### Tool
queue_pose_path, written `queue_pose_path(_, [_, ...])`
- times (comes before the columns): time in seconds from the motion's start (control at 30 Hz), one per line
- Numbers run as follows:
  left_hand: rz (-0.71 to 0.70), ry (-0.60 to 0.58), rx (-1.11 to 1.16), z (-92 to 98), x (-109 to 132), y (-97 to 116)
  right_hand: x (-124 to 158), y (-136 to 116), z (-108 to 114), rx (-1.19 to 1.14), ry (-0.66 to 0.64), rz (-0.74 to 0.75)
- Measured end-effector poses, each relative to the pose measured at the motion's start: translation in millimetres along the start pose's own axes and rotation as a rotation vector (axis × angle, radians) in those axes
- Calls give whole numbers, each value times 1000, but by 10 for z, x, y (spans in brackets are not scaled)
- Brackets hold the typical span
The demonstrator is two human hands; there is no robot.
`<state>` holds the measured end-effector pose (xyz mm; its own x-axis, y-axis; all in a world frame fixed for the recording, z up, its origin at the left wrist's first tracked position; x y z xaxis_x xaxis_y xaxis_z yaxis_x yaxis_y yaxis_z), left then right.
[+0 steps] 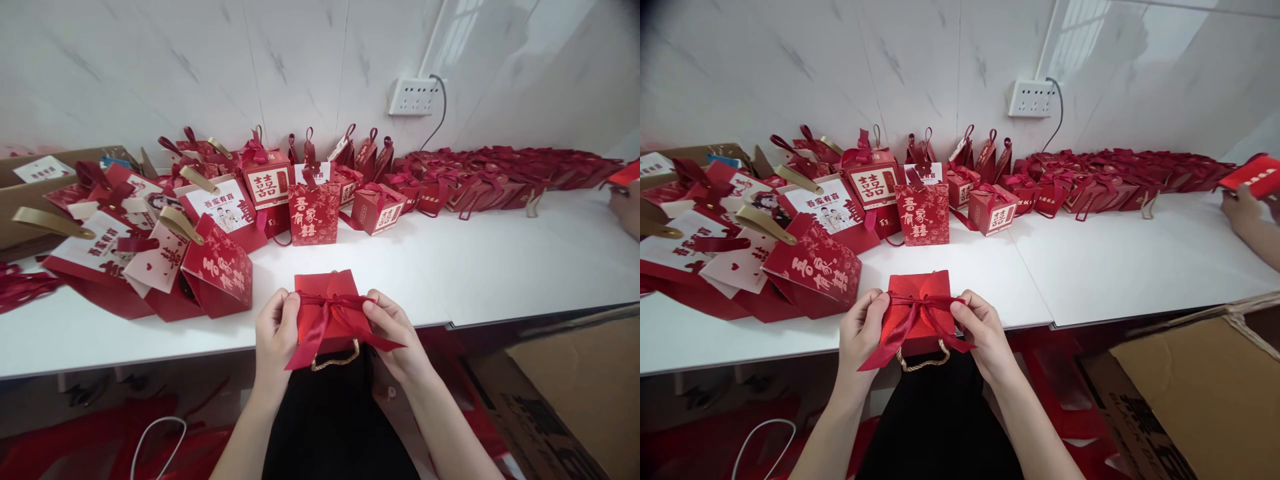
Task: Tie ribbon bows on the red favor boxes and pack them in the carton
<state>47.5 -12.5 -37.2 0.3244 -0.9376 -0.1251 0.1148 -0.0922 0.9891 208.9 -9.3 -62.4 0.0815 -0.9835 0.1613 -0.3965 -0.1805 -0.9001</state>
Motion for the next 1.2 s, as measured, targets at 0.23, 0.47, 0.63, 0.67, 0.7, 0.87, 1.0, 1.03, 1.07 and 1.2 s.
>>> queue_pose_path(0.23, [16,-49,74,19,-62,-59,-1,14,55,-20,-12,33])
queue_pose_path(0.47, [34,-95,-2,96,-235,16,-7,-263,246,480,-330,192])
queue_pose_path(0.63, [-51,-96,-78,96,-230,112,-26,-312,88,712,-395,282])
queue_pose_path(0.67, [-91,-78,-77,111,-201,148,-29,-312,56,713,-383,300])
queue_pose_path(0.7, [-146,-59,-80,131,-160,195,-27,-312,34,716,-362,325])
queue_pose_path(0.87, [-730,-56,-322,108,272,593,92,-278,55,711,-187,498])
queue_pose_path(1.0, [-1175,-142,-487,-91,671,776,292,-234,123,612,-58,619])
queue_pose_path(1.03, [-1225,-150,-483,-128,733,792,344,-236,140,598,-37,652])
queue_pose_path(1.07, [-1253,-156,-469,-155,777,801,395,-243,160,588,-18,683])
queue_pose_path(1.2, [-1254,-178,-399,-179,817,850,562,-305,301,629,74,738])
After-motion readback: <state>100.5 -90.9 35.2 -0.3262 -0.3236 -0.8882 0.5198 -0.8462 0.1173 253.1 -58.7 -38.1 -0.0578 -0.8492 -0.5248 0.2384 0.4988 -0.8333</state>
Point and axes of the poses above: each hand's wrist, its own x-axis away from the middle knuckle, its own z-axis out of the back of the hand, y = z × x, the point moved 4 cm from there along -x, towards the middle knuckle, and after that the axes turned 3 degrees about y, right-handed, at the moved point
